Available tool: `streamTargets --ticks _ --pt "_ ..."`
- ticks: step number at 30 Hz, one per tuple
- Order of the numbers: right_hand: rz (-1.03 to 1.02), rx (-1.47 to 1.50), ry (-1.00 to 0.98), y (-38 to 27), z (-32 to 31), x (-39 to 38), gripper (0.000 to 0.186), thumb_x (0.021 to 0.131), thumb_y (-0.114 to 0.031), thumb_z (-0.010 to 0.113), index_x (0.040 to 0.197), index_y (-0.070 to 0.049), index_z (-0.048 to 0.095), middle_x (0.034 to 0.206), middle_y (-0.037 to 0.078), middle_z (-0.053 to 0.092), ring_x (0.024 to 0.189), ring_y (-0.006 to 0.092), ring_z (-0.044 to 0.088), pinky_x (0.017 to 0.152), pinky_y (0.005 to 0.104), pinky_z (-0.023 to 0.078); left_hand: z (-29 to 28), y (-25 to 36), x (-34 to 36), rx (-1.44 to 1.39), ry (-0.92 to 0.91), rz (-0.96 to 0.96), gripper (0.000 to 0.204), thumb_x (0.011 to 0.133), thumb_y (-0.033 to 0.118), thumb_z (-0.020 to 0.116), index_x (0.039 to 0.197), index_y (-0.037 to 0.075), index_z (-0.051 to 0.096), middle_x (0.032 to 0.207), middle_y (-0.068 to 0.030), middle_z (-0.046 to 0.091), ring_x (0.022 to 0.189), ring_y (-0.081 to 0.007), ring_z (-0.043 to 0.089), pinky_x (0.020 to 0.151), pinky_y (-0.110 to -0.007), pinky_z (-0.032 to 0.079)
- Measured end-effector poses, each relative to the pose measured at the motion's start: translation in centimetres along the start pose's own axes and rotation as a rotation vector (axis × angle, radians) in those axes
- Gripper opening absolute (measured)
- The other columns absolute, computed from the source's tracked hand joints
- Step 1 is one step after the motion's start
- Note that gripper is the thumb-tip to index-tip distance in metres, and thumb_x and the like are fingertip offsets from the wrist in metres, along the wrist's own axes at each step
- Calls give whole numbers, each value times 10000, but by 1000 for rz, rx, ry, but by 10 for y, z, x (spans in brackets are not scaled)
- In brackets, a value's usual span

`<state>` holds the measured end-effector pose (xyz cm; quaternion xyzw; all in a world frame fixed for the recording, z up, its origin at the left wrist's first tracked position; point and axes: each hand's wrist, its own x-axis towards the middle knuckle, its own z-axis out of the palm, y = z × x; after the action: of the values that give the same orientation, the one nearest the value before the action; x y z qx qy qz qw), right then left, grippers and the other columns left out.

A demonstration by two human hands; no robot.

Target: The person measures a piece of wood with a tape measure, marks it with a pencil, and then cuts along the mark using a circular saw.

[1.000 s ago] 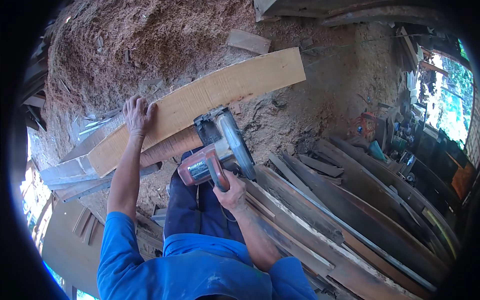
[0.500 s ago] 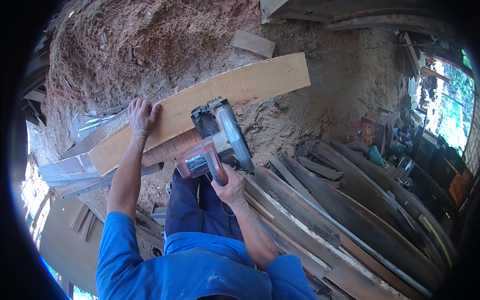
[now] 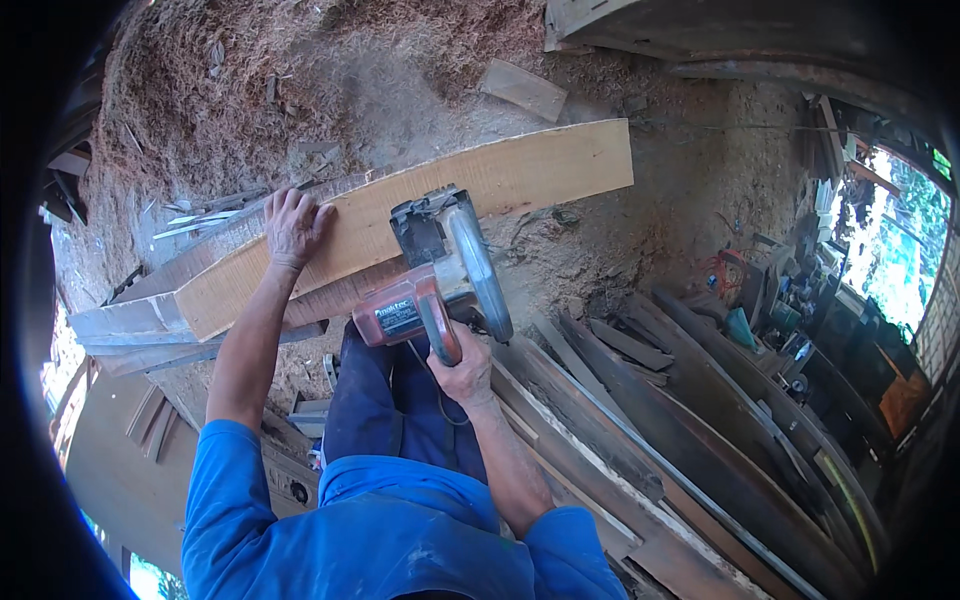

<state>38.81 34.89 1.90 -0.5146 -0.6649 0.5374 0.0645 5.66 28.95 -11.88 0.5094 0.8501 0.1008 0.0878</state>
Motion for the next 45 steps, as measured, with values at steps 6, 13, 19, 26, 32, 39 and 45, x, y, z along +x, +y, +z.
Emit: streamTargets --ticks 6,13,19,26,32,39,45 --pt "-20 -27 -2 -9 0 13 386 762 -55 709 1142 -24 649 865 171 690 776 342 712 691 402 556 -2 0 2 6 -7 18 324 897 428 671 830 115 619 929 -89 570 1113 -320 523 982 -492 379" --pt "-25 -35 -29 -14 -2 28 398 759 -59 716 1149 -28 646 863 159 693 765 330 714 690 398 558 -1 -1 3 -16 -12 34 323 890 425 675 810 116 621 913 -77 580 1093 -314 523 969 -493 383" --pt "-50 -34 -28 -14 1 37 396 757 -55 716 1146 -29 646 825 139 686 726 300 708 676 383 555 -3 -1 4 -60 -4 51 319 875 396 692 806 99 595 885 -87 562 1083 -330 526 960 -489 392" --pt "-77 -48 -31 -21 5 51 393 750 -46 719 1138 -32 651 794 107 674 683 251 689 660 358 546 -6 -1 6 -69 1 53 305 886 388 690 817 103 605 895 -82 583 1101 -321 530 965 -490 393" --pt "-76 -41 -37 -25 8 61 387 752 -49 719 1133 -32 652 787 107 665 688 255 685 664 360 544 -8 -2 7 -62 -10 62 300 877 379 701 823 97 617 912 -88 605 1114 -330 533 976 -491 391" --pt "-89 -81 -15 -41 15 77 389 758 -50 713 1143 -36 657 806 101 663 691 242 669 682 359 542 -8 -6 5 -96 -10 61 351 893 424 668 812 86 619 918 -92 600 1097 -335 521 996 -511 374" --pt "-95 -88 9 -60 17 100 398 749 -76 735 1136 -30 659 828 123 691 691 283 692 680 392 552 -11 0 12 -153 -10 71 321 869 390 692 792 88 614 893 -100 583 1090 -346 512 958 -513 375"
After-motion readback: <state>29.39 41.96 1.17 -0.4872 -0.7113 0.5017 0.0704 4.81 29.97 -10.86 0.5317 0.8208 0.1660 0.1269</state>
